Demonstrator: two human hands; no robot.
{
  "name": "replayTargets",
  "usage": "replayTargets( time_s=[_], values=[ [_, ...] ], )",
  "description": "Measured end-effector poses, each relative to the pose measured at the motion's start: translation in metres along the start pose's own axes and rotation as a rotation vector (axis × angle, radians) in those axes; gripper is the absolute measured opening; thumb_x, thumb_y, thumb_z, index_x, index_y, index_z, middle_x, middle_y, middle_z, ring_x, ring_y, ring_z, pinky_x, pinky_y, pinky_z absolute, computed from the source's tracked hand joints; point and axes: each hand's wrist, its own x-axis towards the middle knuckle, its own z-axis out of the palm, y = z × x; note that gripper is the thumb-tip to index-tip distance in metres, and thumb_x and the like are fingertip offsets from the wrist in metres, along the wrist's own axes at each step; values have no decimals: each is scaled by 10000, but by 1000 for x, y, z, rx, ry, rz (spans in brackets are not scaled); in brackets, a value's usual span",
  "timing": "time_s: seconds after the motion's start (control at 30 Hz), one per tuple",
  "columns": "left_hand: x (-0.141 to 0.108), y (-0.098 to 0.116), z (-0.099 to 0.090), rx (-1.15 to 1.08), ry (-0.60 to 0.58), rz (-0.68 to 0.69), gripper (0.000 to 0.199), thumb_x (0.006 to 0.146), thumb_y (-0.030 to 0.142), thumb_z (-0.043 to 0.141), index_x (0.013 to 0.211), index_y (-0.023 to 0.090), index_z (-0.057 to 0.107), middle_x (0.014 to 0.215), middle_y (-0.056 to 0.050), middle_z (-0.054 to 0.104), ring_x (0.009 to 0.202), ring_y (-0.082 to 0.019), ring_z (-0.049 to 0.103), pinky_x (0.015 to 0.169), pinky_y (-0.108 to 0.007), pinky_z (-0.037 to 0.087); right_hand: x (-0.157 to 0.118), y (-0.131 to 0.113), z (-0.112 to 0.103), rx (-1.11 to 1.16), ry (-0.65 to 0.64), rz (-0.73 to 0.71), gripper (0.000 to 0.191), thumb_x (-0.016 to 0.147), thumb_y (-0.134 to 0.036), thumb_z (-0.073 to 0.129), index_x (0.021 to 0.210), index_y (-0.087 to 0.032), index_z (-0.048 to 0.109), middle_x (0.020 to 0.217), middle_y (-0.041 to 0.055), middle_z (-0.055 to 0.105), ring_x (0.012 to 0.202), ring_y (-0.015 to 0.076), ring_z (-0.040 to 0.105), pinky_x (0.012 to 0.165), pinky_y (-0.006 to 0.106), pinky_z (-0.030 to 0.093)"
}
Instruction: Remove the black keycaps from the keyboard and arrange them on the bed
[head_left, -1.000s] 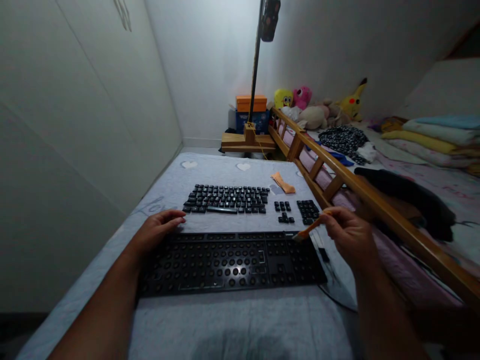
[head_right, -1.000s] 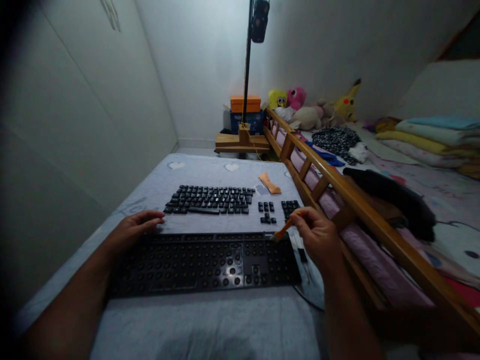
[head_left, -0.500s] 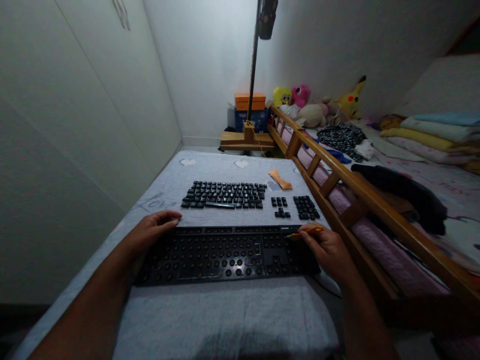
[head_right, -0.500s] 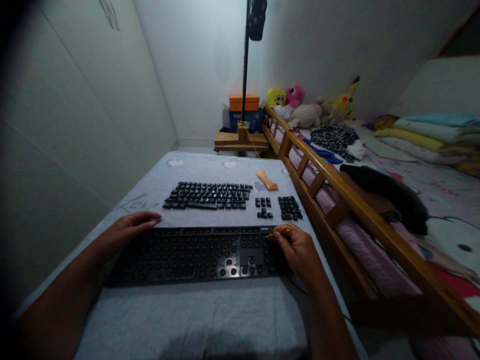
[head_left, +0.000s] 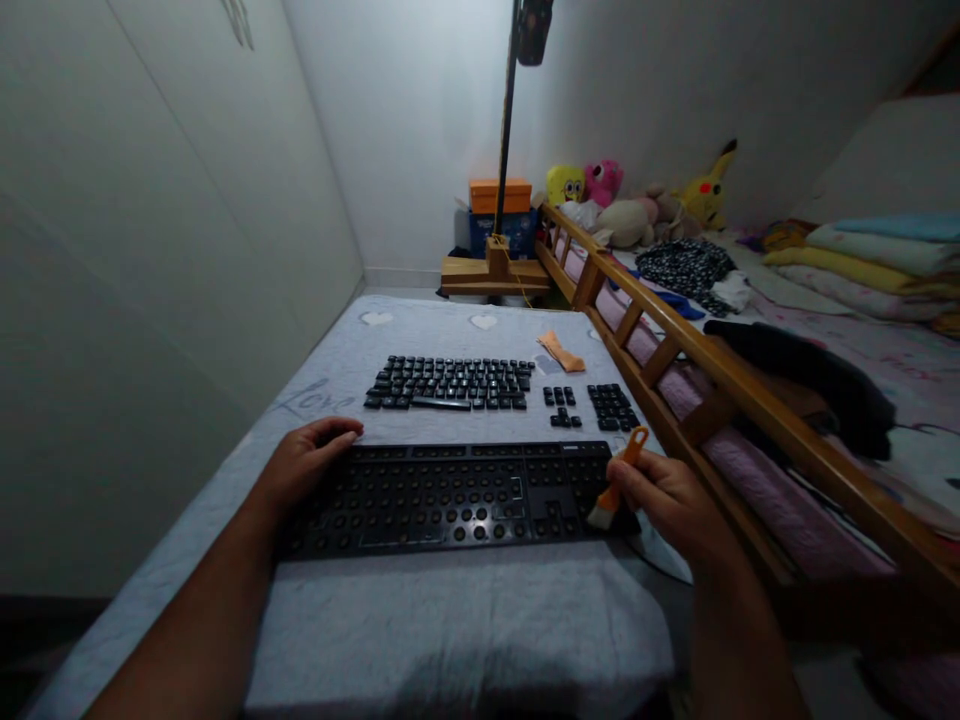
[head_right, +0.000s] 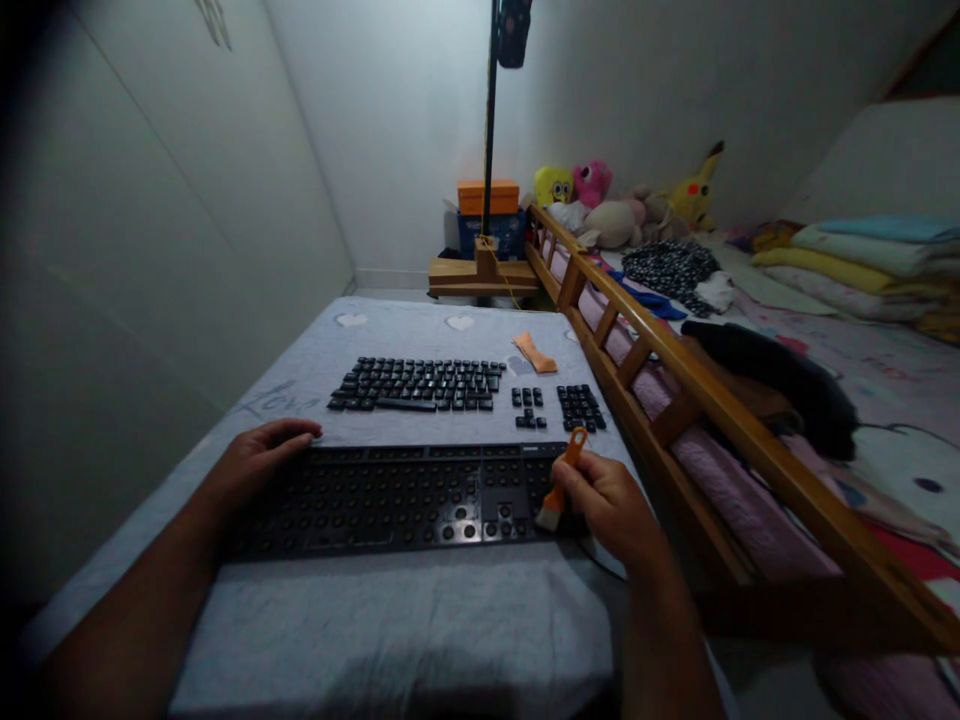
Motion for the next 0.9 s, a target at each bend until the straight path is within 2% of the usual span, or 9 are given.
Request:
replayTargets(
  time_s=[0.1,0.17,0.3,0.53,0.63,0.73,0.83,0.9],
  values=[
    [1,-4,0,-88,-82,-41,497,639,580,694,949,197,750,897,-57,756,842,-272,685,730,-316,553,4,-1,4,16,129,-22,346,910,-487,545,812,-178,665,650,12,616,582,150,546,540,254,425],
    [2,-6,0,-107,-88,-56,498,639,572,696,961,195,744,917,-57,755,866,-277,683,748,-319,547,8,-1,11,-12,184,-73,306,902,-453,558,871,-180,692,713,27,651,610,155,570,578,261,450],
    [2,-6,0,-107,-90,-52,490,636,563,701,955,193,743,957,-64,753,911,-287,676,777,-321,537,8,0,18,-62,159,-118,288,905,-418,543,929,-185,710,874,63,704,649,168,618,631,286,491],
    [-1,-3,-1,-97,-81,-56,478,649,557,698,962,200,743,923,-59,753,891,-287,676,732,-314,536,-12,-6,4,-110,44,-14,364,913,-445,524,704,-172,642,641,35,651,582,167,590,535,264,448],
    [0,-4,-1,-106,-62,-55,464,656,551,696,951,196,742,927,-54,754,898,-280,675,761,-316,533,-10,-8,5,-84,120,-41,342,916,-454,532,778,-170,662,655,31,649,581,163,586,538,261,458],
    [1,-7,-1,-100,-21,-34,415,660,541,691,894,204,745,949,-51,755,945,-282,671,837,-323,522,-4,-5,13,-85,224,-117,297,922,-425,529,897,-179,694,761,44,674,635,165,602,594,269,486],
    [3,-9,-1,-111,-3,-33,392,663,530,688,882,210,743,961,-49,756,974,-280,669,893,-326,507,0,0,20,-104,191,-156,275,918,-388,528,920,-190,718,860,60,683,666,165,615,621,276,501],
    [4,-10,-1,-116,-1,-36,385,661,524,690,883,214,742,967,-48,756,985,-281,668,913,-328,501,-3,1,20,-91,141,-130,274,904,-386,536,911,-187,724,894,70,693,664,165,621,597,274,504]
  ],
)
